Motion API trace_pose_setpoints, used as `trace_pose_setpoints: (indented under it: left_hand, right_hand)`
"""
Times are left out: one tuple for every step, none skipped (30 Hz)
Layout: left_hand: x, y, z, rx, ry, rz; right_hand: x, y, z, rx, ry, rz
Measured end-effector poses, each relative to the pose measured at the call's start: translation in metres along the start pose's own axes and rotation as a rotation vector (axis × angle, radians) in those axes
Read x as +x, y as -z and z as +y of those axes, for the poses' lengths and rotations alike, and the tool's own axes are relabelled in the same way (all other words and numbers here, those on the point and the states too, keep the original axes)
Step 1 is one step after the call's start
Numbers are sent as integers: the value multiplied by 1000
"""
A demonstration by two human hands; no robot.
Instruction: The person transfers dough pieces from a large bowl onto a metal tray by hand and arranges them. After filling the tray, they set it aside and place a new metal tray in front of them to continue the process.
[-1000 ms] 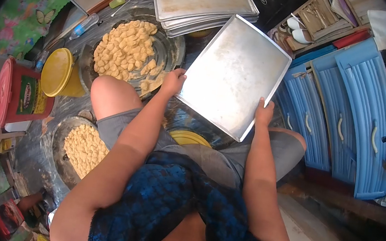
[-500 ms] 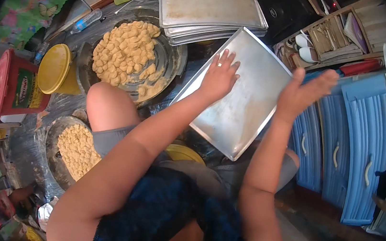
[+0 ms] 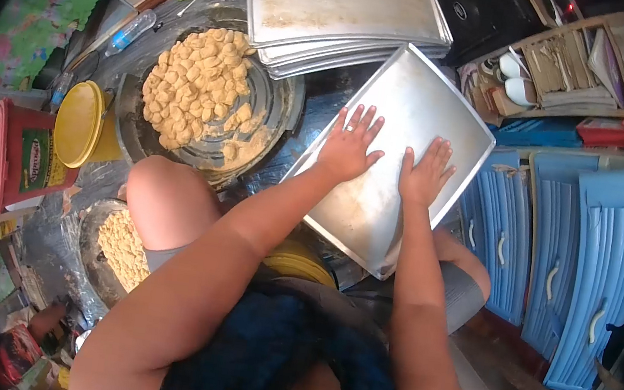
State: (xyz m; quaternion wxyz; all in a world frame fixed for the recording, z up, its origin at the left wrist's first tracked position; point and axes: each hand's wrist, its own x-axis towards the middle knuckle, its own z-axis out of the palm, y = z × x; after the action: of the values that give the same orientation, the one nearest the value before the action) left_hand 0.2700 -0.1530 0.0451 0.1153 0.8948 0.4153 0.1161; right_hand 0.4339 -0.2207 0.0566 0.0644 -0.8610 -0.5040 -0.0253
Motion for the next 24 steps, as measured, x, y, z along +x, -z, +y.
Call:
trace_pose_setpoints:
  left_hand:
    - [2,2,1,17,5,-35]
    - [2,1,1,13,8,-34]
    - [3,2,0,-7,9,-26]
    - [2,1,0,-30,6,-29]
    - [2,0,0,-50,11,-29]
    - [2,0,-1,-51,0,-20]
    - [1,3,-2,-53,-18,-49]
    - [2,7,-5,-57,-38,-75]
    - [3,14,-14,-57,-28,-65]
    - [2,26,-32,-219,-185,-93]
    - [0,38,-55,-375,-342,-124]
    - [-3,61,-83,-367,-324,-119]
    - [-9,90,-117,-294,-400,-132]
    - [-18,108,-156,-220,-475,-148]
    - [-27,112,-203,-207,-405,-111]
    - [-39,116,-249,-193,-338,-74]
    - [-57,133,-283,-189,13,-242]
    - [-75,129,-332,-167,178,-287]
    - [-92,121,-375,51,263,-301]
    - [-112,111,-416,147,350,-289]
    - [-125,112,-435,137,549,-316]
    - [-138,102,-455,129,571,-315]
    - [-150,87,-475,154,679,-259]
    - [-159,74,-490,175,789,-205]
  right_hand:
    - [0,-1,0,-6,3,16]
    - [2,-1,1,0,21,25]
    - [3,-1,0,-16,6,11]
    - [3,-3,1,-34,-17,-11]
    - [2,-3,1,-32,-12,13]
    - [2,-5,1,-31,-11,21]
    - [2,-5,1,-20,-7,26]
    - [2,-3,2,-14,-3,35]
    - [3,2,3,-15,10,39]
    - [4,7,1,34,-4,23]
    - [4,7,0,88,-18,3]
    - [4,-4,7,217,0,114]
    - [3,5,-8,259,23,184]
    - [6,19,-32,303,45,252]
    - [9,26,-60,311,64,241]
    - [8,32,-93,580,211,230]
    - [3,32,-126,849,354,212]
    - [-1,26,-158,797,473,157]
    - [-1,31,-192,617,681,46]
    - [-5,22,-226,559,793,-10]
    - [-7,18,-257,464,835,-189]
    - [-7,3,-283,438,883,-315]
    - [-8,-18,-307,436,877,-422]
    - [-8,-42,-324,400,871,-479]
